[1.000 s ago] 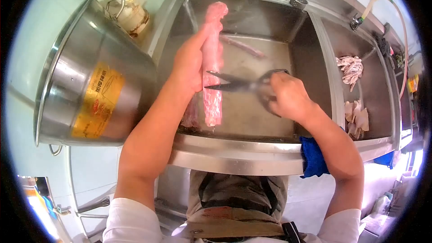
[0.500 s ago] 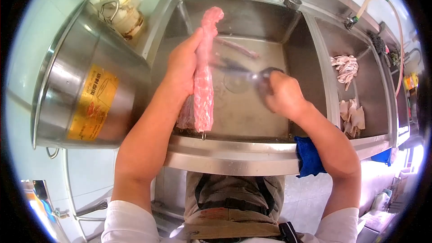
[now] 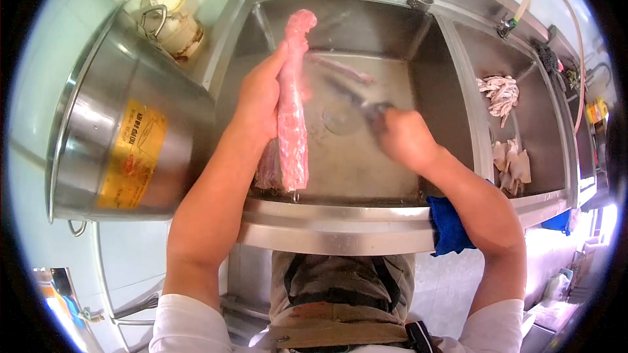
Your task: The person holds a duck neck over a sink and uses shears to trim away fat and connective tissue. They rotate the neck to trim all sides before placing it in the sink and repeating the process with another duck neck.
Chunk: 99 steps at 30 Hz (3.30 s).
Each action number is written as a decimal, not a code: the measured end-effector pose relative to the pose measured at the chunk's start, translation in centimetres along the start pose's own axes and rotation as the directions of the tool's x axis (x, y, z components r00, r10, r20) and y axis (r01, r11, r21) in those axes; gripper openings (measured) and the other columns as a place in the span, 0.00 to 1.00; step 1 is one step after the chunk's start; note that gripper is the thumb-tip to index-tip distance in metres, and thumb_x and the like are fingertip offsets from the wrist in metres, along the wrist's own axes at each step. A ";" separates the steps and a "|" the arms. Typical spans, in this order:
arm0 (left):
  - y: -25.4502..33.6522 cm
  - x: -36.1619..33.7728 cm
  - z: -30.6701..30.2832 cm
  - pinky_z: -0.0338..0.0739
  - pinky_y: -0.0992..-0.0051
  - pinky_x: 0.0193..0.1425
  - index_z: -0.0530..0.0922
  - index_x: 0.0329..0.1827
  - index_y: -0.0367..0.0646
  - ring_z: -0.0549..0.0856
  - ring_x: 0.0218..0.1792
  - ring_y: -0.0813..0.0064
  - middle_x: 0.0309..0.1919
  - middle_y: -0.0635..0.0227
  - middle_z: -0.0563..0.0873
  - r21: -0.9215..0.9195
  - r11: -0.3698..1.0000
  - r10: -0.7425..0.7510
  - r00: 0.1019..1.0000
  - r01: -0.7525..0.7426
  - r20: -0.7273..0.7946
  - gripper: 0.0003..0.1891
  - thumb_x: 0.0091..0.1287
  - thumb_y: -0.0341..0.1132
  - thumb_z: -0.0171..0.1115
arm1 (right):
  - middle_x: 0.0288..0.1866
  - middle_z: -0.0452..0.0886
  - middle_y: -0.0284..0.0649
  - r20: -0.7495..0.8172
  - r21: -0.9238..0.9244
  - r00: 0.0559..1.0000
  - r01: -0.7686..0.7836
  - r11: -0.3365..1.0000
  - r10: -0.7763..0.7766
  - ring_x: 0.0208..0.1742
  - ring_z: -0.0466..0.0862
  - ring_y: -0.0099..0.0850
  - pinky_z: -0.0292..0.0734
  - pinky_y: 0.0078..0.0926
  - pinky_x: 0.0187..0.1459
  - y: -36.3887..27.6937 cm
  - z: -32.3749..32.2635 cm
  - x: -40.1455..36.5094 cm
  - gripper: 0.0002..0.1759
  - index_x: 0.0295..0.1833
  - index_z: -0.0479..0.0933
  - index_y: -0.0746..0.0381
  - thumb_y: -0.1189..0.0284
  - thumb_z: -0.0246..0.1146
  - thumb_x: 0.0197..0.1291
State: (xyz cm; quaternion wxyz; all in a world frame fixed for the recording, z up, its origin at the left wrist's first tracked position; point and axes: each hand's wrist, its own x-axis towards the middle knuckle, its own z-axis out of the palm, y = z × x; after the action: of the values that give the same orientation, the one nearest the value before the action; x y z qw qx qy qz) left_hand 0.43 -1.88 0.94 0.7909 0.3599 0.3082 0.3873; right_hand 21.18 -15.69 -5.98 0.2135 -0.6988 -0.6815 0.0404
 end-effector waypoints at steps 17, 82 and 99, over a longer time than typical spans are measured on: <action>0.8 0.7 -2.0 0.65 0.77 0.22 0.71 0.56 0.43 0.73 0.21 0.78 0.26 0.71 0.77 -0.264 0.957 -0.050 0.967 0.118 0.250 0.17 0.69 0.41 0.59 | 0.32 0.78 0.52 0.138 0.227 0.964 0.194 0.954 -0.229 0.34 0.80 0.52 0.75 0.43 0.35 -2.3 -2.1 -0.4 0.11 0.34 0.70 0.68 0.78 0.63 0.45; -24.0 10.1 34.1 0.79 0.60 0.43 0.84 0.30 0.38 0.86 0.35 0.53 0.31 0.48 0.85 0.553 -0.239 -0.242 0.600 -0.798 0.763 0.14 0.61 0.42 0.60 | 0.34 0.84 0.54 -0.435 0.411 0.532 -0.600 0.686 0.726 0.40 0.84 0.49 0.78 0.39 0.46 32.2 -15.3 -10.1 0.24 0.35 0.82 0.70 0.55 0.65 0.52; -15.3 8.4 -10.6 0.61 0.63 0.71 0.32 0.74 0.43 0.57 0.73 0.49 0.72 0.42 0.57 0.740 -0.665 -0.296 0.875 0.100 -0.384 0.55 0.55 0.30 0.67 | 0.52 0.77 0.59 -0.170 -0.091 0.884 -0.453 0.887 0.434 0.55 0.77 0.51 0.70 0.36 0.58 28.0 -14.1 -9.8 0.25 0.56 0.73 0.71 0.73 0.65 0.52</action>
State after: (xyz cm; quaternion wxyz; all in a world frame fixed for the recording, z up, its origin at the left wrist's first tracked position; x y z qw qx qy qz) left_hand 2.54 1.90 -18.99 0.1158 0.7876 0.5093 -0.3270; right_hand 51.65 -28.11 -5.40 0.2023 -0.8496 -0.4871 -0.0066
